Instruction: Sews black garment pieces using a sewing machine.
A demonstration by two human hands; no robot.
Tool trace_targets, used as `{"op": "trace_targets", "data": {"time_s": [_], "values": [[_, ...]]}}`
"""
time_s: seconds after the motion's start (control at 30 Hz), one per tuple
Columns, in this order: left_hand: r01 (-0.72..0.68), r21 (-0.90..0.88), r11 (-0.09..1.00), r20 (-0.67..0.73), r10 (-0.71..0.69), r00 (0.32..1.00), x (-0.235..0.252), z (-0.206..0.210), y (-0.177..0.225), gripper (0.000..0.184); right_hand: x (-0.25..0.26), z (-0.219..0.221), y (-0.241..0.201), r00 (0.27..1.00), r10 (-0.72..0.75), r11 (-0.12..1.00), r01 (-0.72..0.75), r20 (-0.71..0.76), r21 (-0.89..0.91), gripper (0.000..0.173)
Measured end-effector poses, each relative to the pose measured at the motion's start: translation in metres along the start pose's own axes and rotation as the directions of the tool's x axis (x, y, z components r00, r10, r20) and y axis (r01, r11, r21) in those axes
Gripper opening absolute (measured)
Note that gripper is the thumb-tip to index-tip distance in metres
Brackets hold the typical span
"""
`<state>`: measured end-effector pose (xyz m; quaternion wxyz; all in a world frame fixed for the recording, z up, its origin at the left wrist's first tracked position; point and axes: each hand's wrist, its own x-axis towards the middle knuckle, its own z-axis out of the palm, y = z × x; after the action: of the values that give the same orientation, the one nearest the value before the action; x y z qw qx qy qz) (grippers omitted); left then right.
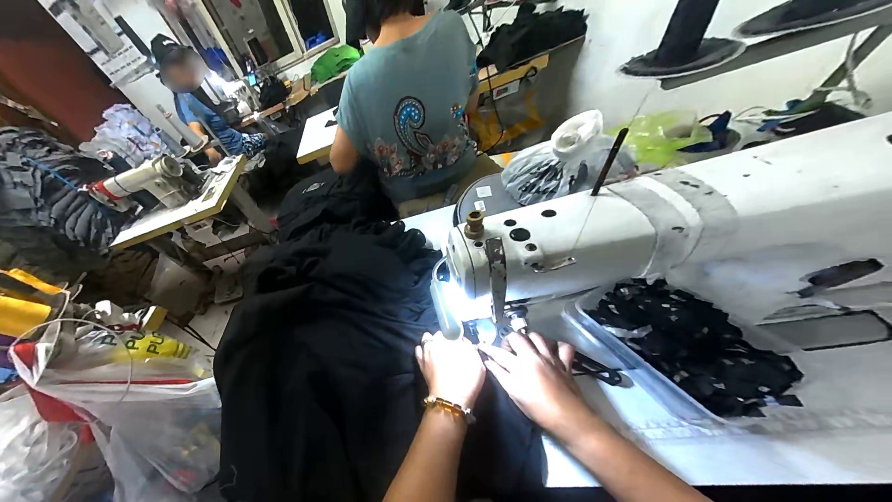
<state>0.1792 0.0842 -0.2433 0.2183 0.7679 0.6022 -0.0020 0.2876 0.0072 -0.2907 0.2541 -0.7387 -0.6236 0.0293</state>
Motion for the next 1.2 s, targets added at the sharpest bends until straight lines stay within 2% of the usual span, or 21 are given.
{"op": "trace_targets", "data": {"time_s": [0.1, 0.2, 0.43, 0.6, 0.83, 0.93, 1.07, 1.2], "values": [[0.001, 0.026, 1.000, 0.003, -0.001, 1.000, -0.001, 0.001, 0.001, 0.030, -0.001, -0.001, -0.003, 1.000, 0.024, 1.000, -0.024, -0.006, 0.003, 0.026], [-0.005, 0.004, 1.000, -0.020, 0.005, 1.000, -0.002, 0.001, -0.002, 0.028, -0.002, -0.001, -0.004, 0.999, 0.018, 1.000, -0.017, -0.043, 0.008, 0.037], [-0.006, -0.030, 1.000, -0.065, 0.004, 0.998, -0.002, 0.005, -0.004, 0.025, -0.003, -0.002, -0.004, 0.998, 0.026, 0.998, -0.024, -0.049, 0.056, 0.041], [-0.006, -0.043, 0.999, -0.089, 0.002, 0.996, -0.002, 0.007, -0.003, 0.024, -0.003, 0.002, -0.003, 0.996, 0.002, 0.999, 0.002, -0.089, 0.048, 0.034], [0.017, -0.039, 0.999, -0.091, -0.021, 0.996, -0.002, 0.010, 0.000, 0.026, -0.003, 0.001, -0.002, 0.998, -0.005, 1.000, 0.007, -0.055, 0.030, 0.023], [-0.001, -0.089, 0.996, -0.142, -0.012, 0.990, -0.003, 0.013, -0.003, 0.021, -0.003, 0.001, -0.002, 0.999, -0.001, 1.000, 0.002, -0.039, 0.030, 0.021], [-0.161, -0.140, 0.977, -0.282, 0.116, 0.953, -0.004, 0.025, -0.017, 0.017, -0.003, 0.000, -0.002, 0.999, -0.021, 1.000, 0.021, -0.033, 0.001, 0.021], [-0.392, 0.101, 0.914, -0.394, 0.399, 0.828, -0.012, 0.038, -0.034, 0.018, -0.004, 0.001, -0.002, 0.998, -0.045, 0.999, 0.044, -0.050, -0.012, 0.022]]}}
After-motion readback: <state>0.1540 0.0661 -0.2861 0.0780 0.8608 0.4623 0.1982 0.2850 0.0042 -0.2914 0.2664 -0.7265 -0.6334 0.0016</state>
